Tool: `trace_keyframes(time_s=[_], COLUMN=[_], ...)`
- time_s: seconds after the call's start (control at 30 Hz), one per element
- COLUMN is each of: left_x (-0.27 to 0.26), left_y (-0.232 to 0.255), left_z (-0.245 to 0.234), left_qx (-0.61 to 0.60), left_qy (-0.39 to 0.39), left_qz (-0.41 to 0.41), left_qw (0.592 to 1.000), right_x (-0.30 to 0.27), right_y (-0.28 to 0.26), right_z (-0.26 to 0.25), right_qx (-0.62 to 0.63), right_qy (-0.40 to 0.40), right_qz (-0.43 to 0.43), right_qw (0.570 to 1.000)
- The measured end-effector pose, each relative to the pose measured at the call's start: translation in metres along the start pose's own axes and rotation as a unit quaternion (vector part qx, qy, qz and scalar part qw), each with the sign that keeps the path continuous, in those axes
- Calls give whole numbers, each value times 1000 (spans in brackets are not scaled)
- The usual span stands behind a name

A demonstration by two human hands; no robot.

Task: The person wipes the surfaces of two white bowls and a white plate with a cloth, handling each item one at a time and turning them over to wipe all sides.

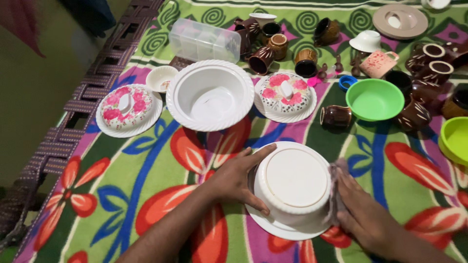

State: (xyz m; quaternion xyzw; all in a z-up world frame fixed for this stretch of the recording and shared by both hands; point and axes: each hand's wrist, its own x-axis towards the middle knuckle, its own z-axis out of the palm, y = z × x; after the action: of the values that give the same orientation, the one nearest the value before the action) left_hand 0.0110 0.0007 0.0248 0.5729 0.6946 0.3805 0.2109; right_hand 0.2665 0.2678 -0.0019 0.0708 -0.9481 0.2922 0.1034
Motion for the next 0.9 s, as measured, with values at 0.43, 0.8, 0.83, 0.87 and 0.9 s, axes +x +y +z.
trace_keyframes(time_s=[0.43, 0.8, 0.83, 0.87, 0.9], left_x=[-2, -1, 0, 1, 0], left_y=[-23, -2, -2, -1, -1], left_z=[8, 4, 2, 1, 3], left_qx=[3, -24, -21, -19, 3], left_qy=[20, 2, 11, 8, 6], left_qz=[24, -61, -41, -36, -29], left_qw=[999, 998, 999, 999, 1000], right_x=[113, 173, 167, 158, 147], right_y=[-75, -39, -31, -21, -11], right_z=[23, -16, -18, -22, -23], right_qx=[-155, 36, 34, 94, 154], right_qy=[-146, -161, -156, -142, -130], right_qz=[-325, 115, 117, 138, 158], right_qw=[921, 980, 980, 976, 967])
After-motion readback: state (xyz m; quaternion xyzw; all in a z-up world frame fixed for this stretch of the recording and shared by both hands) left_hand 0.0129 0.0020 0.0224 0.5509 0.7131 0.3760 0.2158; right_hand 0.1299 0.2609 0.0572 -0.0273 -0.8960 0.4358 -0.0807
